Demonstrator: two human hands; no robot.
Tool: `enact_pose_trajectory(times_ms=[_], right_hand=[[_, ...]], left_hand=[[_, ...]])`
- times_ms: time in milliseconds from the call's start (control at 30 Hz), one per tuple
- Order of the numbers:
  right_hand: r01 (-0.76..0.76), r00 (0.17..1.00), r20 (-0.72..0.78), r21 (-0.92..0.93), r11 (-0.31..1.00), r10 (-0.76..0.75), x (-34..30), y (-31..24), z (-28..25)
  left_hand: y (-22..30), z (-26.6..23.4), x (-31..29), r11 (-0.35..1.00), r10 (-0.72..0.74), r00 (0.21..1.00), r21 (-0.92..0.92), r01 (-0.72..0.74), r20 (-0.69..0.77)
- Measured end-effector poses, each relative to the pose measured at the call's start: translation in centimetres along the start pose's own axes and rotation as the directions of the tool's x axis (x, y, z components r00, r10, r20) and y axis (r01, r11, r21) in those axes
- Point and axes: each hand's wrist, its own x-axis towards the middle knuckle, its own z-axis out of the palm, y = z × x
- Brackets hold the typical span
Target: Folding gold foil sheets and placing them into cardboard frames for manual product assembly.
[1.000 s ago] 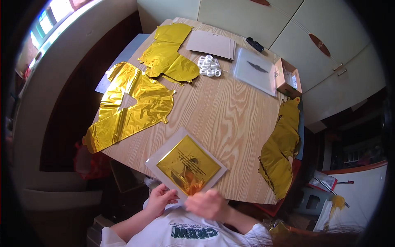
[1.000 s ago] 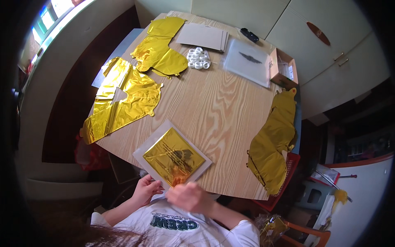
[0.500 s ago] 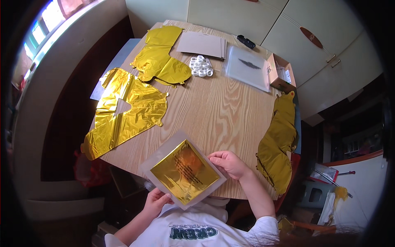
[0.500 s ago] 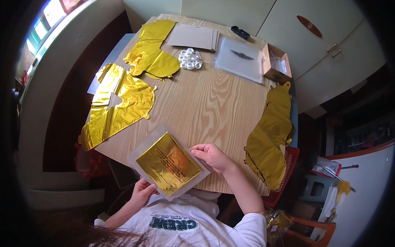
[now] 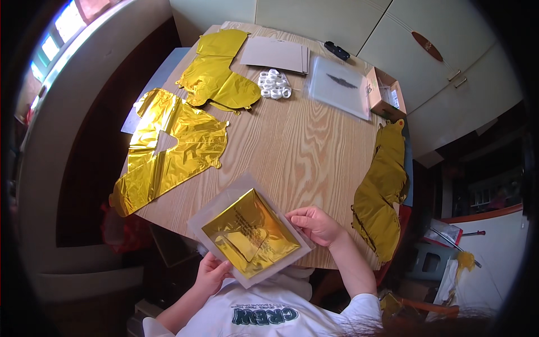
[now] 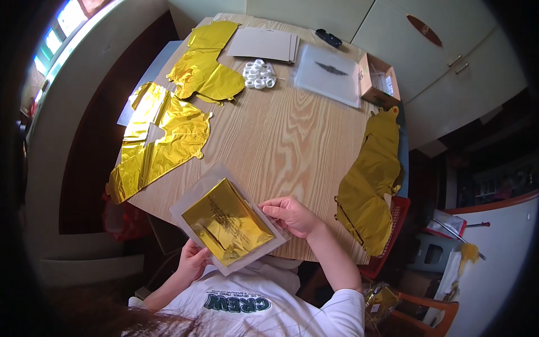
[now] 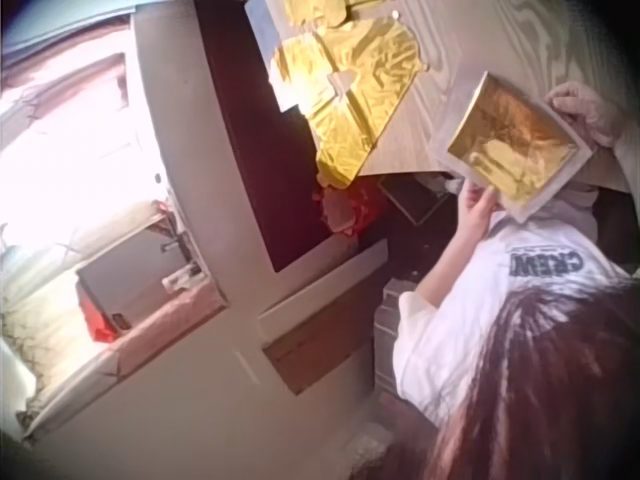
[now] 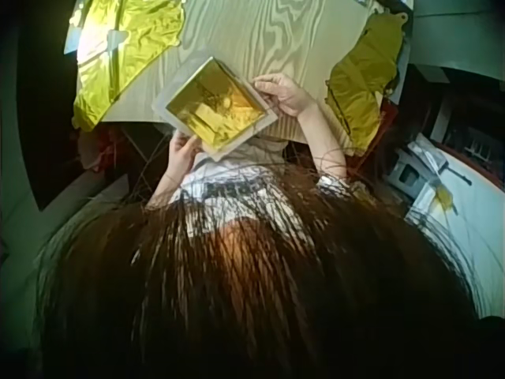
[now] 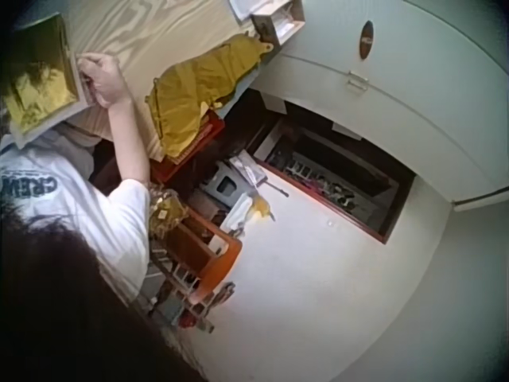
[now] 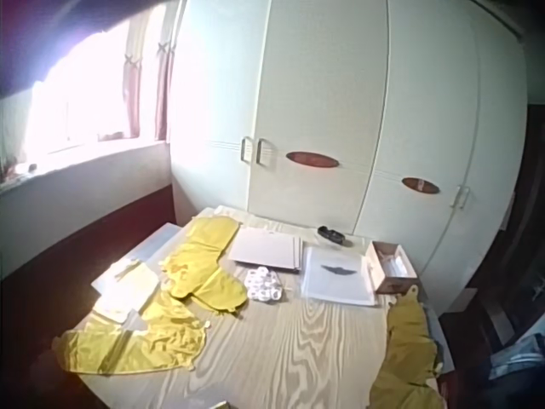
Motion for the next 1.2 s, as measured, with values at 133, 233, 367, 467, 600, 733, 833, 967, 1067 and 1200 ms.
enact_pose_trajectory(times_ms=[133, 233, 367, 467, 600, 733, 833, 967, 1067, 1200], right_hand=[[0.004, 0.999, -0.041, -0.057, 0.998, -0.006, 0.2, -0.3, 0.5], [0.003, 0.996, -0.089, -0.165, 0.986, -0.017, 0.3, -0.2, 0.3], [0.021, 0.995, -0.091, -0.265, 0.964, -0.047, 0.1, -1.0, 0.8], [-0.007, 0.987, -0.153, -0.338, 0.941, -0.047, 0.1, -1.1, 1.0], [-0.035, 0.979, -0.195, -0.457, 0.889, -0.061, 0.0, -1.5, 1.6], [-0.016, 0.984, -0.167, -0.437, 0.899, -0.063, 0.0, -1.3, 1.2], [-0.001, 0.988, -0.141, -0.393, 0.92, -0.06, 0.0, -1.1, 0.9], [-0.022, 0.994, -0.111, -0.277, 0.96, -0.009, 0.1, -0.8, 0.4], [-0.082, 0.992, -0.111, -0.21, 0.974, 0.059, -0.1, -1.1, 0.6], [-0.07, 0.996, -0.07, -0.181, 0.981, 0.058, 0.1, -0.6, -0.4]], left_hand=[[0.1, 0.4, -0.1, 1.0, -0.003, 1.0, -0.016, 0.003, -0.02], [0.1, 0.4, -0.2, 1.0, -0.003, 1.0, -0.017, 0.003, -0.02], [0.0, 0.3, -0.2, 1.0, -0.01, 1.0, -0.006, 0.009, -0.027], [0.1, 0.5, -0.2, 1.0, -0.007, 1.0, -0.006, 0.007, -0.011], [0.0, 0.3, -0.1, 1.0, -0.007, 1.0, 0.005, 0.007, -0.011], [-0.3, 0.3, -0.1, 1.0, -0.006, 0.999, -0.009, 0.006, -0.042], [-0.4, 0.2, -0.1, 0.999, -0.005, 0.999, -0.037, 0.003, -0.032], [-0.2, 0.5, -0.2, 0.999, 0.001, 1.0, -0.046, -0.002, -0.031], [-0.1, 0.6, -0.1, 1.0, -0.003, 0.999, -0.028, 0.001, -0.046], [0.1, 0.6, 0.1, 1.0, 0.005, 0.998, 0.006, -0.004, -0.066]])
